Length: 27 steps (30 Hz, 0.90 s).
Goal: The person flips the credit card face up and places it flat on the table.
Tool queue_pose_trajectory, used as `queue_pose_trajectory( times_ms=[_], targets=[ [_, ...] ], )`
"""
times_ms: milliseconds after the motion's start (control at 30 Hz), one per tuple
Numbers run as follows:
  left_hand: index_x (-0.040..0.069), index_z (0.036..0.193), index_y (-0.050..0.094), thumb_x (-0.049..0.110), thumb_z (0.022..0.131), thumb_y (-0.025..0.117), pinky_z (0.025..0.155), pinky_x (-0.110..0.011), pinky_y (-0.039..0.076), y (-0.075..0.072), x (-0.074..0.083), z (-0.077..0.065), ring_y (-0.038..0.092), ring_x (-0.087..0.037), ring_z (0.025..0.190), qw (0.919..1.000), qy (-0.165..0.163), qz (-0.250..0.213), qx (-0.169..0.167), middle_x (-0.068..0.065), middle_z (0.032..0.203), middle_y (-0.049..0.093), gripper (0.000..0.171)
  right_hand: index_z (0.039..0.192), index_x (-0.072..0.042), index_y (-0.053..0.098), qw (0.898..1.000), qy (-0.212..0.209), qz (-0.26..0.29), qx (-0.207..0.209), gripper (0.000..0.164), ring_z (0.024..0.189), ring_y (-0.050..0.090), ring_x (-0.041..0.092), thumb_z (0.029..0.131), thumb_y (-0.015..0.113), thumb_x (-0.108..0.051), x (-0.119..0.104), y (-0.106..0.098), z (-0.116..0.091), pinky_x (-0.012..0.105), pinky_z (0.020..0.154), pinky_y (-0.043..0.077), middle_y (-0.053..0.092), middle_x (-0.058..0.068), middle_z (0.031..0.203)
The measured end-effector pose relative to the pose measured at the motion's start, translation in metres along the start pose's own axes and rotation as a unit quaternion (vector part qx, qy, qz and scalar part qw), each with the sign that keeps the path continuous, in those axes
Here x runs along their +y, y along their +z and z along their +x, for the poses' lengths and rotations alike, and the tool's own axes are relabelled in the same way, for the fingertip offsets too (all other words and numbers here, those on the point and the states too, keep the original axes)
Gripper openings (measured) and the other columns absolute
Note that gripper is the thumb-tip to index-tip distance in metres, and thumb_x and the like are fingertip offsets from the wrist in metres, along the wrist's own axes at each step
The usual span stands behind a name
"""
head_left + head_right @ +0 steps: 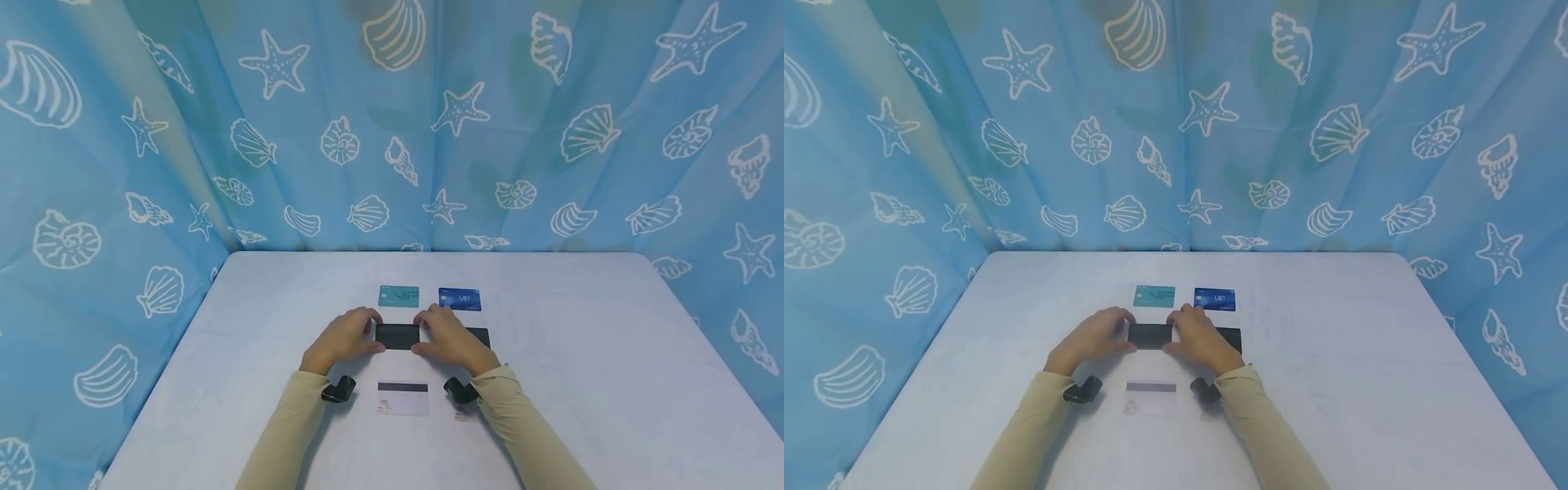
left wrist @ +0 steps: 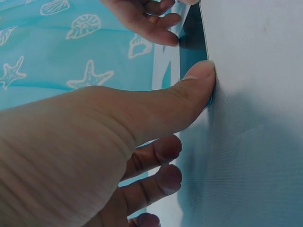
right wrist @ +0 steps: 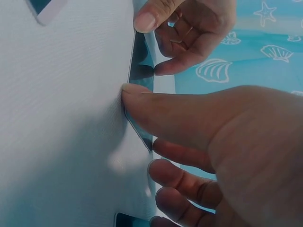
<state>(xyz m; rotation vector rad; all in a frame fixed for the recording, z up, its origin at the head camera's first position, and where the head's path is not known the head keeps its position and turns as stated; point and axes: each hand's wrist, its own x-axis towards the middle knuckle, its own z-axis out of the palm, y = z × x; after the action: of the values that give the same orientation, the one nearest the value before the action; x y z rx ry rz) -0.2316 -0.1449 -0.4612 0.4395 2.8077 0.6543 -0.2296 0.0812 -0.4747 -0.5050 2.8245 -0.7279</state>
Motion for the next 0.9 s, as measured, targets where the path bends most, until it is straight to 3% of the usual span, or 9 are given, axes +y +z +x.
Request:
queue_pose_trajectory(
  times_ms=[600,900],
  targets=[
    [0.011,0.132,0.063,0.026,0.085,0.087,0.089,-0.040,0.051,0.0008,0.0020,-0.0022,0.056,-0.019,0.090,0.9997,0.004,-0.021,-0.013,-0.006,0.104,0.064,0.054,0.123,-0.011,0.067,0.999,0.029,0.019,-0.009,0.047,0.107,0.051,0.022,0.083,0.088,-0.026,-0.0013,0.0000,-0.0016,0.044,0.100,0.051,0.061,0.006,0.112],
    [0.011,0.133,0.062,0.026,0.086,0.086,0.090,-0.040,0.051,-0.0005,-0.0003,-0.0010,0.056,-0.019,0.091,0.9996,0.000,-0.023,-0.016,-0.006,0.104,0.064,0.055,0.122,-0.009,0.065,1.000,0.021,0.020,-0.006,0.048,0.108,0.051,0.022,0.083,0.088,-0.026,-0.0019,0.0004,0.0019,0.044,0.100,0.051,0.060,0.006,0.113]
  ],
)
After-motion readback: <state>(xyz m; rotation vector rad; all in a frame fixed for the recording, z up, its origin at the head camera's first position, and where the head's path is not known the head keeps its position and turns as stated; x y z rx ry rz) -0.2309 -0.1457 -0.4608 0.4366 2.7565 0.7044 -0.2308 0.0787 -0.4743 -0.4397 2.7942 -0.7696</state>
